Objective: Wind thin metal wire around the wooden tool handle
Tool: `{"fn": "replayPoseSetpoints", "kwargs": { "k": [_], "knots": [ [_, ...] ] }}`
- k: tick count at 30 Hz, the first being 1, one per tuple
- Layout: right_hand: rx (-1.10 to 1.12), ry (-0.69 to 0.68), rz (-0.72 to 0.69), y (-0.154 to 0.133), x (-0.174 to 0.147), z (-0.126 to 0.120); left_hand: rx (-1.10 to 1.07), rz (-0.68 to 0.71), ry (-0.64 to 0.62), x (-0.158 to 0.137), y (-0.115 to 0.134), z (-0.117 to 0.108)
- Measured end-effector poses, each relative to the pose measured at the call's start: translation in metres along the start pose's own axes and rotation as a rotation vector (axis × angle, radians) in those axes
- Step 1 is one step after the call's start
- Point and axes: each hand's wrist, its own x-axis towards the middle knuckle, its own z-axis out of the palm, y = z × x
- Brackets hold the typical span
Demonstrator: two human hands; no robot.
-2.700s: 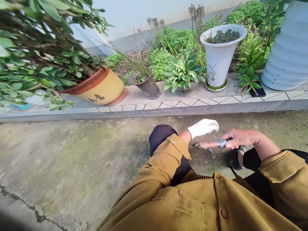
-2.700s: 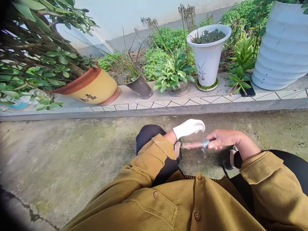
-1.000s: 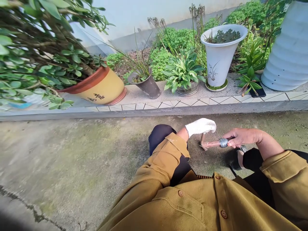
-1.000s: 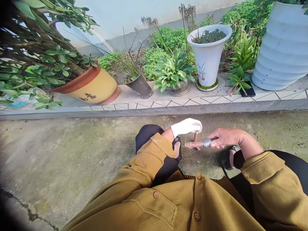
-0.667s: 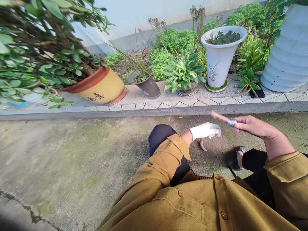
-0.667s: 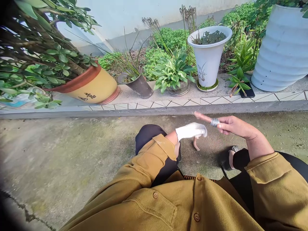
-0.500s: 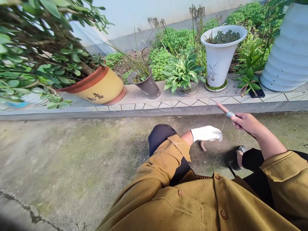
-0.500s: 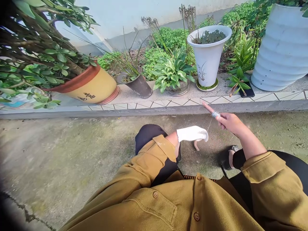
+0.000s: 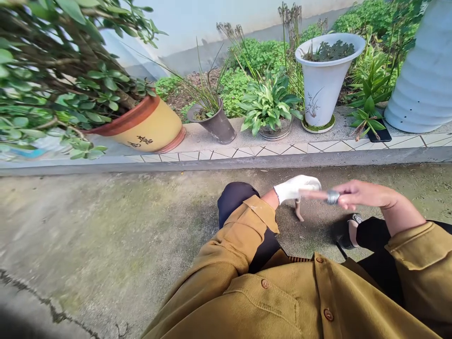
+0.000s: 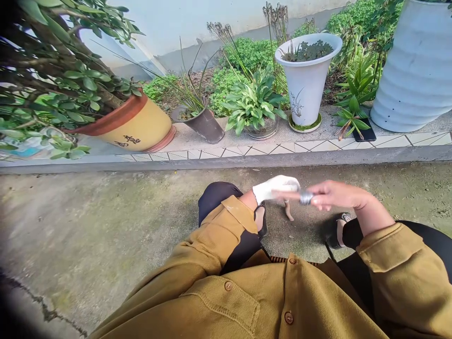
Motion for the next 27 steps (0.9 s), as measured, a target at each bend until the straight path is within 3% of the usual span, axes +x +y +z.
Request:
{"fn": "replayPoseSetpoints", "kwargs": {
  "k": [3, 5, 7, 10, 12, 16, 18, 20, 23, 25, 27],
  "knots": [
    [0.06, 0.579, -0.019, 0.01, -0.008, -0.017, -0.006, -0.025, -0.039, 0.006, -0.001, 0.007],
    [-0.056, 0.739, 0.114, 0.022, -0.001, -0.023, -0.004, -0.044, -0.079, 0.005, -0.002, 0.011],
    [-0.31, 0.745, 0.319, 0.032, 0.011, -0.024, -0.001, -0.059, -0.088, 0.0, -0.001, 0.013],
    [-0.652, 0.604, 0.471, 0.04, 0.029, -0.016, -0.001, -0.077, -0.076, -0.012, 0.001, 0.009],
    [-0.68, 0.385, 0.447, 0.04, 0.034, -0.008, -0.004, -0.083, -0.069, -0.018, 0.003, 0.004],
    [-0.256, -0.178, 0.273, 0.026, 0.025, 0.004, -0.029, -0.058, -0.044, -0.019, 0.004, -0.003],
    [-0.045, -0.277, 0.14, 0.015, 0.012, 0.004, -0.052, -0.041, -0.045, -0.013, 0.001, -0.003],
    [0.072, -0.115, 0.004, 0.006, -0.001, -0.002, -0.079, -0.028, -0.055, -0.004, -0.005, -0.001],
    [0.242, 0.496, -0.093, 0.007, -0.015, -0.018, -0.135, 0.0, -0.089, 0.007, -0.013, 0.002],
    [0.258, 0.748, -0.071, 0.017, -0.013, -0.028, -0.166, 0.001, -0.154, 0.008, -0.012, 0.005],
    [0.094, 0.842, 0.083, 0.029, -0.004, -0.033, -0.144, -0.018, -0.195, 0.005, -0.006, 0.008]
  ]
}}
